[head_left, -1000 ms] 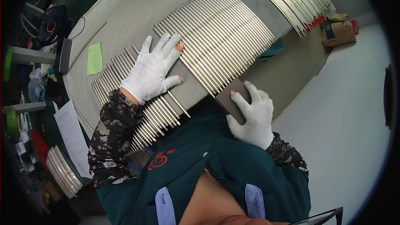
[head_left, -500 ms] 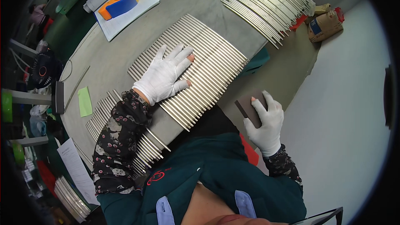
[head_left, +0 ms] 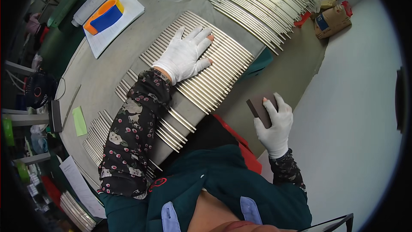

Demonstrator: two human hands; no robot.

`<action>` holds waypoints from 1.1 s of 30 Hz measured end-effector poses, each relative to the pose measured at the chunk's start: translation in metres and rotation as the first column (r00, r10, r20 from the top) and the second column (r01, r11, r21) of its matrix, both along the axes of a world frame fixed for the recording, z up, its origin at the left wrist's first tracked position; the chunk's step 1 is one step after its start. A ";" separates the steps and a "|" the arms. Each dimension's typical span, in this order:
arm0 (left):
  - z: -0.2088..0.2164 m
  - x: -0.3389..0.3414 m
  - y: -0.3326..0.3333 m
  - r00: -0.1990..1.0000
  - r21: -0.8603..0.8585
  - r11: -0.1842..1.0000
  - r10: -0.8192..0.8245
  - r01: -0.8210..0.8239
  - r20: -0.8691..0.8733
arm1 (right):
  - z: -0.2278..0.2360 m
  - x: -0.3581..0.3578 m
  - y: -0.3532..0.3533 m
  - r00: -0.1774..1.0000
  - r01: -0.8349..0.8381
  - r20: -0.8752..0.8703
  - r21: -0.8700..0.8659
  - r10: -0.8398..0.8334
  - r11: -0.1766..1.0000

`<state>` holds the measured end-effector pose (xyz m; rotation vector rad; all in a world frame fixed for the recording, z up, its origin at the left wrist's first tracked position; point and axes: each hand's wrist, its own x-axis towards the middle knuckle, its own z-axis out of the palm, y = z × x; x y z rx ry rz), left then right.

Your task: The worker is using a sanding block to polish or deburr the ends of several thin metal rods at a workbench.

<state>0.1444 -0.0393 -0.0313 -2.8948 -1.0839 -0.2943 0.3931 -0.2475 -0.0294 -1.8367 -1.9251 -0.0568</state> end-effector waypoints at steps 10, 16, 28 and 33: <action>0.036 -0.034 -0.030 0.996 0.068 0.997 -0.041 0.036 0.075 | -0.006 0.005 0.003 0.998 -0.045 -0.032 0.001 0.045 0.999; 0.045 -0.139 -0.107 0.992 -0.322 0.947 -0.046 0.006 -0.117 | -0.006 0.011 0.023 0.996 -0.052 -0.069 0.140 0.062 0.989; 0.009 -0.069 -0.073 0.993 -0.057 0.997 0.037 -0.044 -0.115 | 0.004 -0.007 0.039 0.981 -0.171 -0.061 0.184 0.185 0.968; 0.009 -0.049 -0.046 0.998 -0.041 0.997 0.067 -0.066 0.015 | 0.011 -0.011 0.027 0.977 -0.196 -0.059 0.160 0.207 0.968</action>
